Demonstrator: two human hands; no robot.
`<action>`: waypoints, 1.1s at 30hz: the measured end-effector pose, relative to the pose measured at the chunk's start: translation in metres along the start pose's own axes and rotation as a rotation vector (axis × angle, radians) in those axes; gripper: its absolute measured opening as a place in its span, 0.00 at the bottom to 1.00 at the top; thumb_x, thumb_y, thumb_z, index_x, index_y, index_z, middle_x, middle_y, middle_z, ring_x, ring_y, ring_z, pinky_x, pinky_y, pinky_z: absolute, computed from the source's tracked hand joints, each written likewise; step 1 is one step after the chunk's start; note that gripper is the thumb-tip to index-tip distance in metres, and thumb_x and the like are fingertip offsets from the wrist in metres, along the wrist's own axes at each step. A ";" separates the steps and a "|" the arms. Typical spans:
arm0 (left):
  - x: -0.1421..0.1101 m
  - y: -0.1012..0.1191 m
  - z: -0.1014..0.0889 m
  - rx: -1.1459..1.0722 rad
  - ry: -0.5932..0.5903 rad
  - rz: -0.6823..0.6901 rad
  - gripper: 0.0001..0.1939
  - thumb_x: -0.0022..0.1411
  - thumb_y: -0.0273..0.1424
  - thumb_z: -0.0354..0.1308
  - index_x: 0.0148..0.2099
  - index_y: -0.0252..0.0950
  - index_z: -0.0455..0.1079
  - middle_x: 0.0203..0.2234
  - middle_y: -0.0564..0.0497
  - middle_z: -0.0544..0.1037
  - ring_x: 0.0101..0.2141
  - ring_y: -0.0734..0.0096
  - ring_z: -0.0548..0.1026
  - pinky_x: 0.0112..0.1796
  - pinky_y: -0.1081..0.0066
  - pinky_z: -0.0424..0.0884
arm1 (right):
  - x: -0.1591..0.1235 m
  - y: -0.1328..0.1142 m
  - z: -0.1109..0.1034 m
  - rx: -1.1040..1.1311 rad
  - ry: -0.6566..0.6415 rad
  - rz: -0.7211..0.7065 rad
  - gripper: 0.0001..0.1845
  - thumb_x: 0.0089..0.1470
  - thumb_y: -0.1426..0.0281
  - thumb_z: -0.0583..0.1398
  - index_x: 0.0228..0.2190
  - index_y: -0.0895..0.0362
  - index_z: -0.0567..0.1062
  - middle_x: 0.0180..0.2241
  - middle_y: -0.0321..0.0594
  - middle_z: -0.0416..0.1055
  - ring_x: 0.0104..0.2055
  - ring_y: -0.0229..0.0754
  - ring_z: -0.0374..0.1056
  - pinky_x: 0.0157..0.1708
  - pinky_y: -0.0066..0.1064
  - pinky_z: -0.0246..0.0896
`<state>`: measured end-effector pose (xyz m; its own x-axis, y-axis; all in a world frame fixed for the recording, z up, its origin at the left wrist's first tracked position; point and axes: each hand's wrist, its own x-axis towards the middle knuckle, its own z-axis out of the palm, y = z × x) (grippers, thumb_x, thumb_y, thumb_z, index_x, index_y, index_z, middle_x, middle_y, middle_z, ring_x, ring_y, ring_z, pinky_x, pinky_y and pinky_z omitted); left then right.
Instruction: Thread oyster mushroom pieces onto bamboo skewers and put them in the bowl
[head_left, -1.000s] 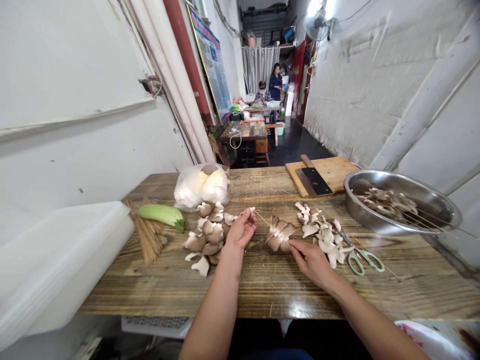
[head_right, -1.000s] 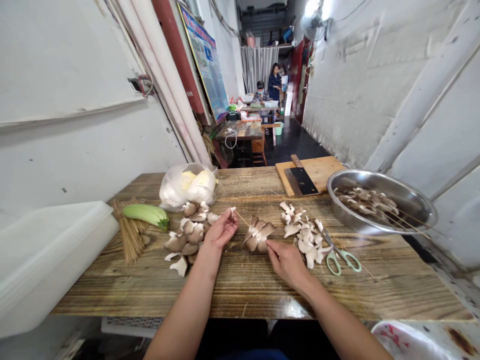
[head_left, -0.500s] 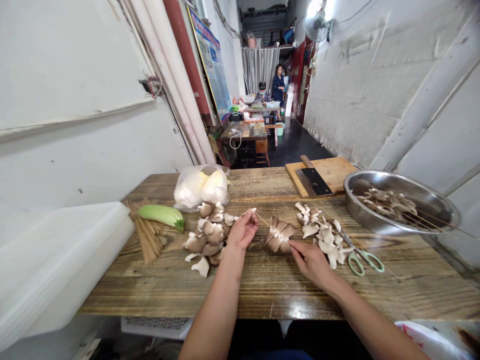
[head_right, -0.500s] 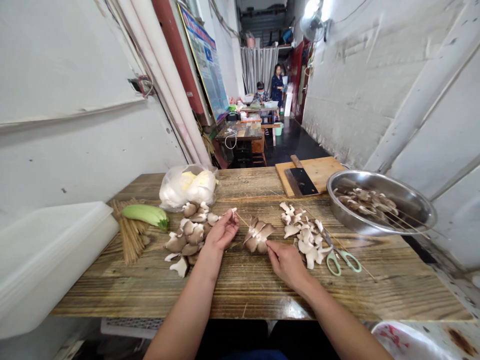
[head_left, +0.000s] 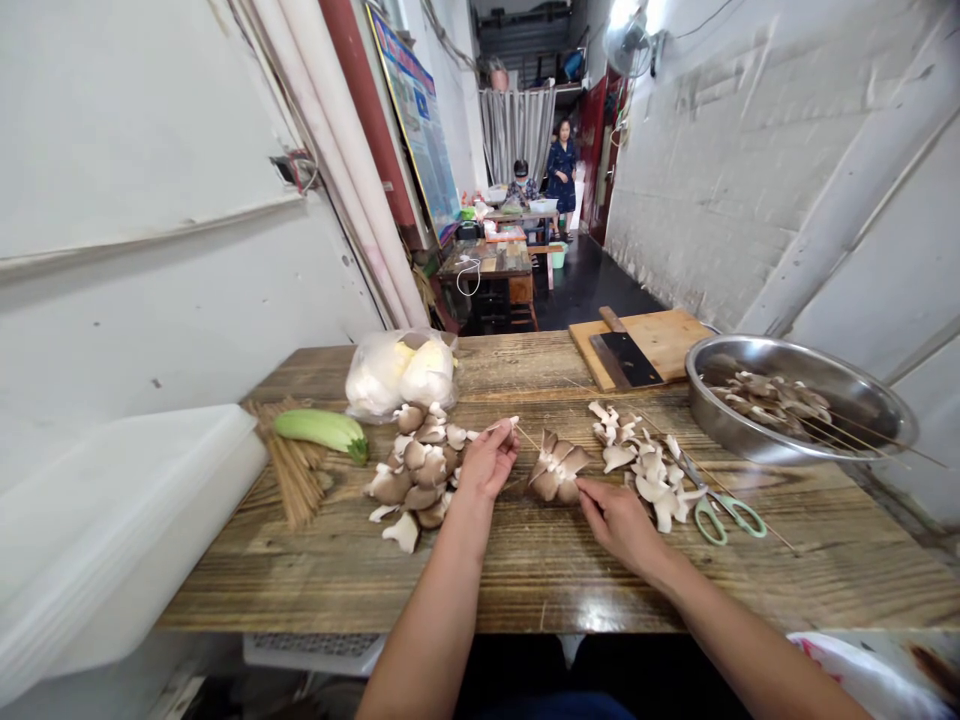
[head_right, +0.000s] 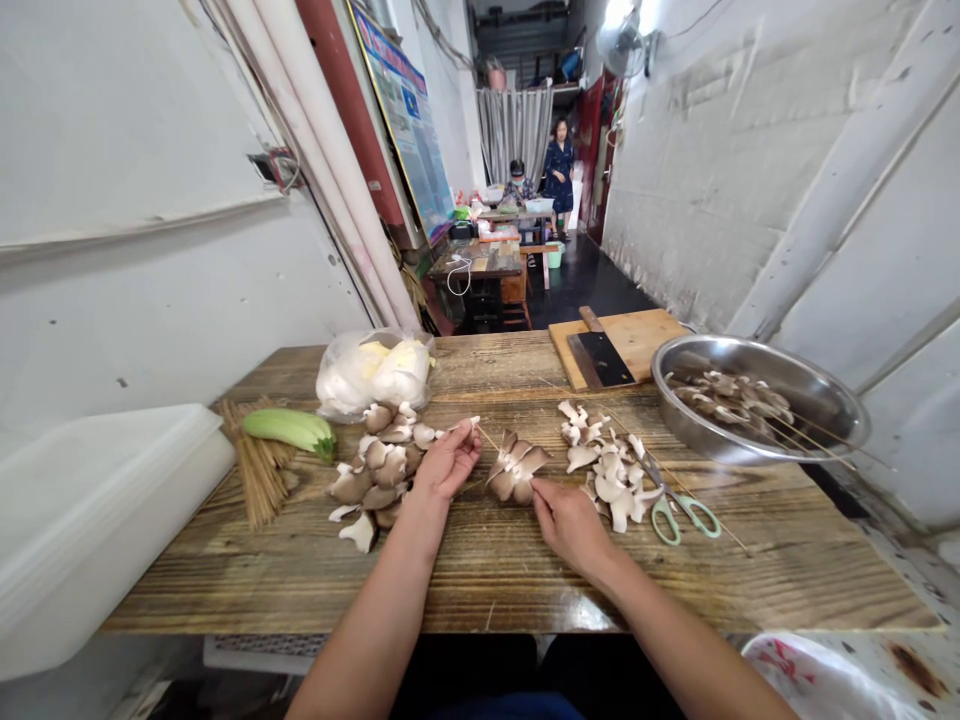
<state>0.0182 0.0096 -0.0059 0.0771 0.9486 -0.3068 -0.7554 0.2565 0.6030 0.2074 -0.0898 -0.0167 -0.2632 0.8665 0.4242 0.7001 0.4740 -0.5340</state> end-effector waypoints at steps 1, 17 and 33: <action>0.000 0.000 0.000 0.013 -0.003 -0.002 0.06 0.46 0.22 0.64 0.29 0.31 0.71 0.21 0.54 0.74 0.24 0.81 0.71 0.29 0.78 0.67 | 0.000 0.000 0.000 -0.002 0.000 0.003 0.13 0.56 0.74 0.49 0.36 0.59 0.73 0.28 0.44 0.75 0.29 0.42 0.72 0.30 0.29 0.64; -0.011 -0.020 0.012 0.189 -0.090 -0.025 0.15 0.45 0.32 0.67 0.37 0.34 0.72 0.31 0.50 0.77 0.30 0.76 0.72 0.32 0.75 0.66 | 0.007 0.004 0.004 -0.005 0.134 0.116 0.15 0.56 0.72 0.49 0.39 0.58 0.74 0.35 0.44 0.76 0.34 0.44 0.73 0.35 0.32 0.67; -0.026 -0.033 0.015 0.420 -0.169 0.085 0.16 0.47 0.27 0.65 0.41 0.36 0.73 0.34 0.48 0.77 0.34 0.72 0.73 0.37 0.72 0.67 | 0.007 0.011 -0.039 0.115 0.502 0.322 0.14 0.56 0.66 0.50 0.36 0.58 0.74 0.18 0.34 0.67 0.20 0.37 0.63 0.23 0.26 0.59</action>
<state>0.0511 -0.0204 -0.0068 0.1582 0.9774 -0.1401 -0.4374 0.1966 0.8775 0.2394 -0.0842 0.0090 0.3150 0.8028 0.5062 0.6091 0.2380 -0.7565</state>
